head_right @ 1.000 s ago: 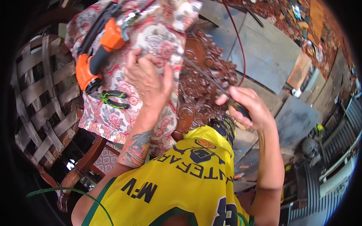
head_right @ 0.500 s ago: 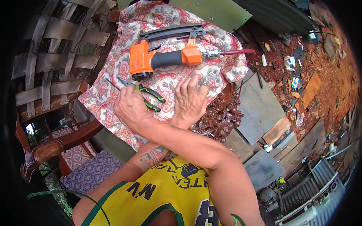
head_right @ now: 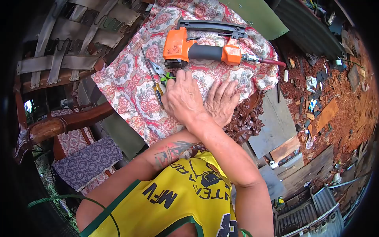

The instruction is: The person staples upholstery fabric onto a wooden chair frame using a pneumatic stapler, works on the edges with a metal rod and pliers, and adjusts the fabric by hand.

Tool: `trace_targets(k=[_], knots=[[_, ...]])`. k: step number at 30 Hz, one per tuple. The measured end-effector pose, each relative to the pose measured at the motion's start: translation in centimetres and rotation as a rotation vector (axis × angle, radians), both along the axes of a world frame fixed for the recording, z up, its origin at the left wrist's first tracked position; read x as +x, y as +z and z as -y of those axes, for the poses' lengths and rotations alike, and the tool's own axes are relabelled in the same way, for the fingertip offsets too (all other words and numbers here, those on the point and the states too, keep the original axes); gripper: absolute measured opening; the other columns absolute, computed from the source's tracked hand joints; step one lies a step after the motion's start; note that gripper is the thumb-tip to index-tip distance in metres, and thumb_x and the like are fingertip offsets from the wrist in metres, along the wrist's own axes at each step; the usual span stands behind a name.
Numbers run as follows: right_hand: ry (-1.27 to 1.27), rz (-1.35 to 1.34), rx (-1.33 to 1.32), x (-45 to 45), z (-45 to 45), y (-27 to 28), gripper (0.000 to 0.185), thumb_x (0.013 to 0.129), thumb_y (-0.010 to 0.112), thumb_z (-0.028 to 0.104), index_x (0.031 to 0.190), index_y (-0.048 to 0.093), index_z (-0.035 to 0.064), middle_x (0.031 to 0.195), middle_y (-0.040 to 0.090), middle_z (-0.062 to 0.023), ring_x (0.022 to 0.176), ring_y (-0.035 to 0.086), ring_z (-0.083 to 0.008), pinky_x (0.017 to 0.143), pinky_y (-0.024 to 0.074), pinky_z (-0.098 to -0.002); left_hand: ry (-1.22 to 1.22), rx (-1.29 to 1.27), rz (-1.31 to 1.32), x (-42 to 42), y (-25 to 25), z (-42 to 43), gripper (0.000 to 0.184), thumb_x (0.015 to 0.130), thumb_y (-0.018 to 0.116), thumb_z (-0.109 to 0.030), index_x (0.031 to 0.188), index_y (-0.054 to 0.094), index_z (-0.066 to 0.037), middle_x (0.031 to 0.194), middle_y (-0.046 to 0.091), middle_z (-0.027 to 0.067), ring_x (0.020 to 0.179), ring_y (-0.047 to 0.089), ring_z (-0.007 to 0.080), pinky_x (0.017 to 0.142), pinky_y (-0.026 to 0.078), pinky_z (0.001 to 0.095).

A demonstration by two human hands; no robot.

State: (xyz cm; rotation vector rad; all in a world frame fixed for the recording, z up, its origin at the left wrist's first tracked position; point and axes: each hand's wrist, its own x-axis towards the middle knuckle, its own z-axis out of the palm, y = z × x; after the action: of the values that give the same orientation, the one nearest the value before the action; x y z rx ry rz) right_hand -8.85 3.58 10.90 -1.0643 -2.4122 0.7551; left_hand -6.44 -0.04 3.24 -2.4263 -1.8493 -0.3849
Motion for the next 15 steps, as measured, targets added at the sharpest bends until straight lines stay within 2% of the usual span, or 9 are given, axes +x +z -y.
trace_targets(k=[3,5,7,8,9,10,11,13,15], knots=[[-0.002,-0.070,0.012,1.5,0.5,0.2,0.028,0.087,0.069,0.024,0.090,0.062,-0.0032,0.100,0.054,-0.0263,0.097,0.055,-0.0406,0.085,0.0485,-0.0495,-0.004,0.073,0.046,0.1,-1.1,0.3,0.024,0.091,0.061,-0.021,0.113,0.063,-0.013,0.157,0.042,0.0129,0.151,0.030,0.0321,0.128,0.019,0.0524],[-0.005,-0.353,0.083,3.4,1.1,1.9,0.027,0.083,0.069,0.019,0.090,0.063,-0.0058,0.103,0.055,-0.0248,0.099,0.056,-0.0385,0.084,0.0506,-0.0486,-0.020,0.062,0.017,-0.3,-0.7,0.4,0.023,0.092,0.060,-0.021,0.113,0.062,-0.012,0.157,0.042,0.0148,0.153,0.029,0.0326,0.128,0.018,0.0537],[-0.104,-0.450,0.121,6.9,2.9,4.4,0.029,0.080,0.076,0.019,0.087,0.060,-0.0039,0.105,0.057,-0.0232,0.094,0.060,-0.0373,0.085,0.0503,-0.0446,-0.030,-0.063,0.095,-0.7,0.3,0.6,0.021,0.093,0.059,-0.021,0.112,0.061,-0.011,0.158,0.041,0.0171,0.152,0.031,0.0349,0.127,0.020,0.0557],[-0.138,-0.535,0.018,9.2,3.5,5.4,0.028,0.080,0.078,0.017,0.085,0.059,-0.0030,0.103,0.058,-0.0221,0.091,0.061,-0.0356,0.082,0.0506,-0.0420,-0.115,0.016,0.215,-1.4,1.0,0.7,0.023,0.094,0.059,-0.023,0.112,0.061,-0.009,0.159,0.040,0.0189,0.150,0.034,0.0377,0.126,0.022,0.0573],[-0.186,-0.614,-0.088,11.8,4.3,6.2,0.028,0.080,0.081,0.015,0.082,0.059,-0.0022,0.102,0.060,-0.0210,0.088,0.063,-0.0339,0.079,0.0509,-0.0393,-0.073,-0.047,-0.158,-1.0,-0.4,0.6,0.045,0.099,0.052,-0.029,0.141,0.054,-0.012,0.166,0.030,0.0186,0.158,0.019,0.0349,0.129,0.013,0.0539],[-0.264,-0.633,-0.195,14.7,5.4,7.4,0.030,0.081,0.085,0.011,0.078,0.058,-0.0016,0.099,0.062,-0.0186,0.086,0.064,-0.0282,0.074,0.0504,-0.0348,-0.070,-0.117,0.119,-0.6,2.5,0.6,0.046,0.093,0.058,-0.022,0.136,0.057,-0.008,0.162,0.036,0.0187,0.156,0.024,0.0335,0.128,0.015,0.0529],[-0.316,-0.602,-0.262,17.6,6.6,7.9,0.027,0.085,0.084,0.011,0.079,0.062,-0.0036,0.103,0.065,-0.0169,0.088,0.064,-0.0228,0.074,0.0495,-0.0323,-0.018,-0.129,0.063,-0.2,1.5,0.3,0.046,0.087,0.062,-0.016,0.132,0.059,-0.007,0.155,0.042,0.0174,0.151,0.030,0.0332,0.128,0.018,0.0504],[-0.613,-0.494,-0.621,22.6,9.6,9.3,0.014,0.089,0.077,0.007,0.089,0.070,-0.0054,0.114,0.069,-0.0168,0.096,0.067,-0.0227,0.081,0.0531,-0.0338,-0.024,0.014,0.125,-0.4,1.7,-0.2,0.045,0.083,0.065,-0.008,0.128,0.062,-0.008,0.150,0.045,0.0168,0.146,0.035,0.0334,0.125,0.026,0.0476],[-0.729,-0.956,-0.964,26.8,13.0,6.7,0.015,0.091,0.070,0.002,0.103,0.075,-0.0065,0.128,0.068,-0.0199,0.112,0.069,-0.0281,0.094,0.0550,-0.0387,-0.033,0.056,0.149,-0.4,1.4,-0.2,0.033,0.082,0.070,-0.004,0.114,0.064,-0.010,0.147,0.043,0.0194,0.140,0.040,0.0391,0.118,0.034,0.0501]])
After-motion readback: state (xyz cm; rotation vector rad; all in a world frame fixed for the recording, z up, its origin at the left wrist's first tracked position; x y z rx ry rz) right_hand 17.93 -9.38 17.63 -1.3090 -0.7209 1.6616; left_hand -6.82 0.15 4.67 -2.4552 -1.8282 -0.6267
